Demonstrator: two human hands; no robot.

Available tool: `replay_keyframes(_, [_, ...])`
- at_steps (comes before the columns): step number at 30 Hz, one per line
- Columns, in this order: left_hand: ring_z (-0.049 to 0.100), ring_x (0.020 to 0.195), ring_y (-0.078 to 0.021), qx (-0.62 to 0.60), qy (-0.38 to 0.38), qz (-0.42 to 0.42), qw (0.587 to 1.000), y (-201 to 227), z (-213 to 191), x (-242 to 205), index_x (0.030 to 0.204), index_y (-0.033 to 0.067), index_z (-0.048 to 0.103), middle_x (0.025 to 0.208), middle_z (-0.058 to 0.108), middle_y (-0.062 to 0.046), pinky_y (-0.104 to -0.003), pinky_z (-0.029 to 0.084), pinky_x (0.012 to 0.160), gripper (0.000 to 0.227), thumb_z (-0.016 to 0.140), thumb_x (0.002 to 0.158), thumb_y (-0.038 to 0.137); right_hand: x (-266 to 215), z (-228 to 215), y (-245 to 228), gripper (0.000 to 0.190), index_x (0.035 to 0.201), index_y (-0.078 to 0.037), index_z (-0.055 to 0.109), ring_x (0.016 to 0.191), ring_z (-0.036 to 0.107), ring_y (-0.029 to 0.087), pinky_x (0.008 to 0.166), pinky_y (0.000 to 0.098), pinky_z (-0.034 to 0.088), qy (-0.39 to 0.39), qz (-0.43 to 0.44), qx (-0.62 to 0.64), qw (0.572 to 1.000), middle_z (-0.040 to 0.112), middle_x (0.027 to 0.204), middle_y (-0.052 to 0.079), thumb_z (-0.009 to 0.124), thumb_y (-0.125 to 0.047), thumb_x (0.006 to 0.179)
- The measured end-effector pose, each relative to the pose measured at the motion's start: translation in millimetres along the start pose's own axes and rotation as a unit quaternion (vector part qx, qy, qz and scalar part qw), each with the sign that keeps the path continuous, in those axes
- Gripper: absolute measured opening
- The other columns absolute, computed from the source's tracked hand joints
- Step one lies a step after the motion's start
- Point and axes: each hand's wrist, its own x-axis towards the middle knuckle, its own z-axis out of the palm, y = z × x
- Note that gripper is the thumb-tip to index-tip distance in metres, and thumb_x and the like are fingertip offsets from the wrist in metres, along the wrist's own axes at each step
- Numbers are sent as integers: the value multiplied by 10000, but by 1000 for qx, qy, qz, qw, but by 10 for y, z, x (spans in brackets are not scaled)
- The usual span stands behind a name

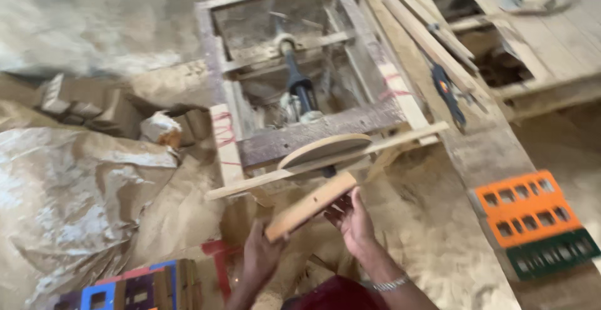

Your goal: The person sands the edges of several small, colorful wooden frames using a rotating sanding machine. They handle each frame one at a time, pressing the edges against the spinning wheel to smooth them, then placing the finished pieces on a nearby stack.

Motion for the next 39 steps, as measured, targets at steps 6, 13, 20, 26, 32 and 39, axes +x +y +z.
replay_keyframes(6, [652,1237,-373,64,204,565,796,71,406,-563,1177,127,614,1243,671,-153,-564,425,1175,407,736,809,3,-535,-475,-302,582,1418,-87,503,1255,556,254,1086,461,433,-84,-41,123,988,596,1372,94,421,-519,1037])
replay_keyframes(13, [577,1152,-342,-257,179,292,904,-144,783,-430,1347,-59,436,1238,549,-209,-456,475,1011,839,841,652,181,-565,-647,-512,644,1429,-52,472,1261,561,261,1079,465,447,-151,-69,100,981,596,1365,123,474,-530,996])
replay_keyframes(20, [665,858,-268,-730,-98,-1,676,-229,1212,-253,1154,-19,572,922,667,-168,-465,574,901,246,635,965,127,-332,-659,-344,661,1445,-38,456,1264,544,240,1066,448,442,-89,-31,52,994,572,1373,111,499,-499,973])
replay_keyframes(26, [657,861,-279,-708,-54,-41,703,68,914,554,1053,-86,597,946,666,-211,-413,573,870,213,521,1028,112,262,-180,-480,558,1406,28,456,1247,602,339,1102,470,514,-21,13,-18,1000,577,1344,233,451,-380,1027])
replay_keyframes(32, [630,785,-244,-687,-67,-40,722,136,640,1552,1018,-51,568,898,606,-151,-382,574,712,268,513,1061,208,944,299,-506,450,1274,64,553,1041,702,325,986,471,591,-29,28,-75,996,678,1161,232,439,-323,1075])
replay_keyframes(39, [553,716,-202,-657,-26,-138,741,144,512,2005,1006,-4,539,853,525,-82,-436,620,736,207,523,1068,193,1007,521,-473,373,1199,37,629,1002,732,312,892,406,641,43,27,-124,991,727,1071,198,503,-284,1057])
